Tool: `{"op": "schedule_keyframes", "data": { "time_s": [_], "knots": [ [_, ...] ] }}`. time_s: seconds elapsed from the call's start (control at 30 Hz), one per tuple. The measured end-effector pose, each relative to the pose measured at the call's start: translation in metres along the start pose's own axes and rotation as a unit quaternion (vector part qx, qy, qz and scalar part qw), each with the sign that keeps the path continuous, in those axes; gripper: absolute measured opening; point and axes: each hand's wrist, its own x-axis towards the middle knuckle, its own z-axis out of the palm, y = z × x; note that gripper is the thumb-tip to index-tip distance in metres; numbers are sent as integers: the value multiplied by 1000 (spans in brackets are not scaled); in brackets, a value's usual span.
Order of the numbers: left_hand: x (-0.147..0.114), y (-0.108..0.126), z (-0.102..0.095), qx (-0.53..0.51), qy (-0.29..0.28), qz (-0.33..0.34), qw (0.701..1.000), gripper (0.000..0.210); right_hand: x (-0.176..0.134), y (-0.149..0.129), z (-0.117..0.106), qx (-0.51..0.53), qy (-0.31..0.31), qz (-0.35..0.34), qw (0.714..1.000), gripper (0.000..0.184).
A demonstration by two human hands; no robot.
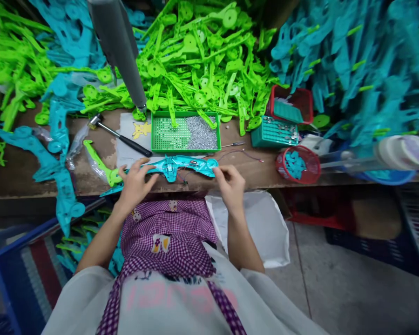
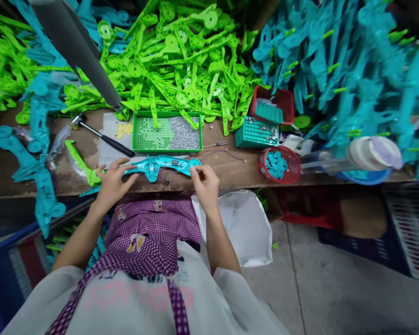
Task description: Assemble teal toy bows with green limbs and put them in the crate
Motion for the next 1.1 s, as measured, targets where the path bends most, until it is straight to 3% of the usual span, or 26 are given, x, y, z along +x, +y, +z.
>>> {"op": "schedule_keyframes", "data": {
  "time_s": [0.07,0.17,0.27,0.33,0.47,0.63,0.73,0.87,1.0,1.1],
  "knots": [
    [8,6,14,-15,-47,36,998,21,6,-1,6,-41,-37,-36,998,30],
    [13,-1,24,-39,-69,72,994,21,3,-10,18,-105,-100,-129,981,30],
    [15,-11,24,-57,-59,86,993,15,-8,-22,39,-159,-177,-251,938,34],
    [20,-14,23,-71,-62,78,992,10,-11,-25,55,-200,-218,-276,914,36],
    [32,-16,24,-140,-69,71,985,11,-6,-20,72,-262,-215,-225,914,25],
    [36,-16,29,-146,-37,67,986,15,11,-17,60,-229,-188,-177,938,16],
    [33,-17,27,-95,-82,80,989,26,27,-19,54,-210,-133,-125,961,17],
    [31,-18,22,-40,-125,96,987,38,44,-14,49,-167,-142,-100,971,17],
    [16,-8,19,-13,-60,101,993,31,46,-7,43,-129,-137,-71,980,22],
    [-3,6,14,-61,-26,98,993,24,42,-7,40,-129,-137,-69,980,25]
  ]
}}
